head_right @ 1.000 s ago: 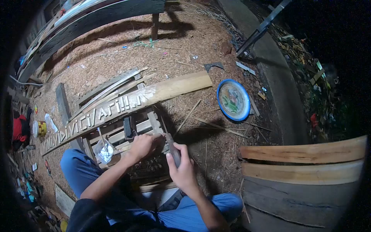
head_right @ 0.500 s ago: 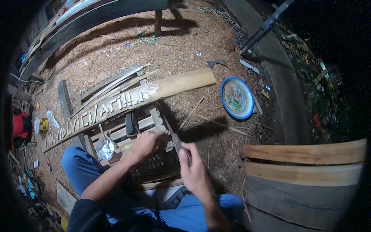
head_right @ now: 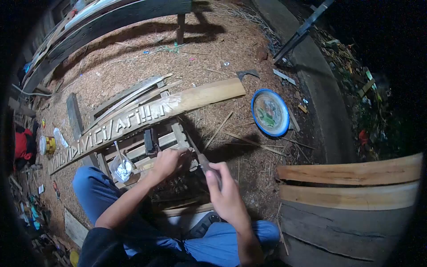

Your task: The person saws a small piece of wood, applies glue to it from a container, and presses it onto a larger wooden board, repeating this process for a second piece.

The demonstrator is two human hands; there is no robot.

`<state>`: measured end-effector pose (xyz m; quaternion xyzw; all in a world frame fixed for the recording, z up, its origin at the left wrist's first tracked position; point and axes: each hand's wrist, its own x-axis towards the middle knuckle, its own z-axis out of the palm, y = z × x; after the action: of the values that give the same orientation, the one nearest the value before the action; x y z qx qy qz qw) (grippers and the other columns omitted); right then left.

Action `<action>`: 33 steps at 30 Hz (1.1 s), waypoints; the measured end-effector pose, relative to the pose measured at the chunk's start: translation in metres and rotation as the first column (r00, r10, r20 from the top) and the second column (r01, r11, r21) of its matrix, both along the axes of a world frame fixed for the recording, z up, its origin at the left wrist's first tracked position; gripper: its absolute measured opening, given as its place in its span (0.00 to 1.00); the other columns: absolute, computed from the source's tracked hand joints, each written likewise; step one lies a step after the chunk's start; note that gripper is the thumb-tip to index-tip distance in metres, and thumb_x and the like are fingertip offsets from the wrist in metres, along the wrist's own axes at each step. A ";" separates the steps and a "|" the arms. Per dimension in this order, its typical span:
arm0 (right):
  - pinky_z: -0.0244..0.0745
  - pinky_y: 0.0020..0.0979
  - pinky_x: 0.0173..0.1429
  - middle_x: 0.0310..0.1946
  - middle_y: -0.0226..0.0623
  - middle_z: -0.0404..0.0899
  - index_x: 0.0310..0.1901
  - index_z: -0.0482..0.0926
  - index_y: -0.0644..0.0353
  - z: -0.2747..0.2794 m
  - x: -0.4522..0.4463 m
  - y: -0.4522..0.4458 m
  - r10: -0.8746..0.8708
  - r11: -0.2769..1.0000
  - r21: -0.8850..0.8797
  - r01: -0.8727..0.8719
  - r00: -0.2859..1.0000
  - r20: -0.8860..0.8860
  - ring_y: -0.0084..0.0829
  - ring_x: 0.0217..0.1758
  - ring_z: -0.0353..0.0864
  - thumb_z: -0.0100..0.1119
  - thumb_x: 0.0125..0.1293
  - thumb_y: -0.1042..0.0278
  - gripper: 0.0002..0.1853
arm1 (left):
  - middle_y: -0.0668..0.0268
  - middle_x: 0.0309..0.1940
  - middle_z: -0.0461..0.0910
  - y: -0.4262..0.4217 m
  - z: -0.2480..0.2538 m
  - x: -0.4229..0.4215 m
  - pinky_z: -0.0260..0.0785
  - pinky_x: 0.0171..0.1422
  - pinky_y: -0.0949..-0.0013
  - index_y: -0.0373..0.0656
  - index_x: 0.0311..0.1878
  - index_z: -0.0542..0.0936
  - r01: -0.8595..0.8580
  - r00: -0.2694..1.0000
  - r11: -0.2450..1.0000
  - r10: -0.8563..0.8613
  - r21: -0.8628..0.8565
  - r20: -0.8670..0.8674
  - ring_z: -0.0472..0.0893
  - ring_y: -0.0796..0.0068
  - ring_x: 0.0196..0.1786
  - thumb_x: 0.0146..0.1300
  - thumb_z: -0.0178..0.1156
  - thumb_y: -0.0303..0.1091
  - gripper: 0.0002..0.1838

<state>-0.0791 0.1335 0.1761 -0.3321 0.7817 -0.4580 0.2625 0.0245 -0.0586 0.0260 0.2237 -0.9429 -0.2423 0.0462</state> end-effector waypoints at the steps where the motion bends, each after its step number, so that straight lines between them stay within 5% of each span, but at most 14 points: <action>1: 0.75 0.36 0.55 0.45 0.49 0.83 0.56 0.73 0.64 0.005 -0.001 0.003 -0.046 0.997 0.061 0.037 0.985 0.167 0.33 0.50 0.83 0.51 0.79 0.61 0.15 | 0.51 0.31 0.85 -0.001 0.000 0.001 0.78 0.40 0.48 0.57 0.61 0.82 -0.013 1.000 1.000 0.013 0.003 0.003 0.86 0.50 0.37 0.60 0.63 0.34 0.24; 4: 0.75 0.35 0.53 0.42 0.46 0.82 0.55 0.73 0.65 -0.027 0.003 -0.024 -0.091 0.996 0.027 0.088 0.981 0.169 0.32 0.47 0.82 0.51 0.80 0.61 0.14 | 0.49 0.34 0.85 0.000 0.023 -0.004 0.78 0.42 0.48 0.55 0.58 0.84 -0.011 0.999 0.989 0.003 0.149 0.052 0.86 0.48 0.39 0.62 0.62 0.36 0.19; 8: 0.75 0.33 0.53 0.43 0.44 0.83 0.56 0.74 0.64 0.004 -0.005 0.000 -0.042 0.999 0.031 0.036 0.971 0.236 0.28 0.46 0.80 0.53 0.79 0.59 0.16 | 0.49 0.34 0.85 0.000 0.002 -0.001 0.78 0.42 0.47 0.53 0.54 0.85 -0.035 0.997 0.995 0.041 0.096 -0.061 0.86 0.48 0.39 0.64 0.60 0.36 0.16; 9: 0.74 0.33 0.56 0.44 0.44 0.82 0.55 0.74 0.64 0.044 -0.004 -0.001 -0.167 0.964 0.255 0.072 0.911 0.376 0.29 0.48 0.80 0.52 0.79 0.60 0.15 | 0.49 0.34 0.85 -0.002 0.003 -0.001 0.78 0.42 0.47 0.53 0.54 0.85 -0.053 0.996 0.994 0.059 0.097 -0.061 0.86 0.48 0.39 0.64 0.60 0.36 0.16; 12: 0.74 0.33 0.54 0.39 0.43 0.81 0.54 0.74 0.65 -0.044 0.001 -0.015 -0.099 0.993 -0.059 0.107 0.987 0.125 0.29 0.46 0.80 0.52 0.79 0.62 0.14 | 0.49 0.33 0.85 -0.002 0.019 -0.004 0.78 0.43 0.48 0.53 0.54 0.85 0.010 0.998 0.992 -0.018 0.130 0.059 0.86 0.47 0.40 0.65 0.60 0.38 0.16; 17: 0.75 0.35 0.55 0.44 0.46 0.84 0.54 0.76 0.66 -0.006 -0.014 -0.004 -0.073 0.997 0.026 0.070 0.983 0.167 0.31 0.49 0.81 0.53 0.78 0.62 0.15 | 0.49 0.33 0.85 -0.001 0.012 -0.003 0.79 0.42 0.48 0.54 0.55 0.85 -0.031 1.000 0.996 0.031 0.087 0.000 0.86 0.47 0.39 0.65 0.60 0.38 0.16; 23: 0.75 0.35 0.52 0.41 0.43 0.82 0.54 0.75 0.65 -0.039 -0.004 -0.023 -0.103 0.994 -0.022 0.108 0.982 0.157 0.30 0.43 0.79 0.52 0.79 0.61 0.15 | 0.49 0.34 0.85 0.000 0.028 -0.008 0.78 0.45 0.48 0.53 0.53 0.86 -0.040 0.996 0.986 0.027 0.163 0.084 0.86 0.48 0.41 0.66 0.61 0.41 0.14; 27: 0.75 0.33 0.54 0.42 0.42 0.83 0.54 0.75 0.66 0.000 -0.006 -0.001 -0.061 0.998 0.041 0.054 0.979 0.196 0.28 0.46 0.80 0.52 0.79 0.62 0.14 | 0.49 0.34 0.86 -0.003 0.012 -0.002 0.78 0.43 0.46 0.53 0.53 0.85 -0.055 0.997 0.993 0.061 0.100 -0.056 0.86 0.46 0.39 0.67 0.61 0.43 0.15; 29: 0.49 0.21 0.15 0.16 0.18 0.60 0.55 0.72 0.54 -0.066 -0.010 -0.013 -0.035 0.989 -0.139 0.055 0.990 0.137 0.11 0.12 0.57 0.49 0.81 0.59 0.11 | 0.49 0.34 0.86 -0.004 0.015 -0.005 0.79 0.43 0.47 0.53 0.53 0.85 -0.018 1.000 0.983 0.016 0.181 0.012 0.86 0.46 0.39 0.67 0.60 0.44 0.15; 33: 0.52 0.23 0.17 0.17 0.21 0.66 0.56 0.74 0.57 -0.039 -0.003 -0.031 -0.016 0.999 -0.051 0.019 0.999 0.047 0.12 0.14 0.60 0.51 0.80 0.58 0.13 | 0.49 0.35 0.86 -0.004 0.016 -0.006 0.79 0.44 0.47 0.53 0.54 0.85 -0.036 0.998 0.987 0.026 0.155 0.063 0.86 0.47 0.40 0.66 0.61 0.43 0.15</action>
<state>-0.0821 0.1020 0.1374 -0.3211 0.7664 -0.4877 0.2679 0.0187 -0.0623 0.0422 0.2486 -0.9185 -0.3076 0.0036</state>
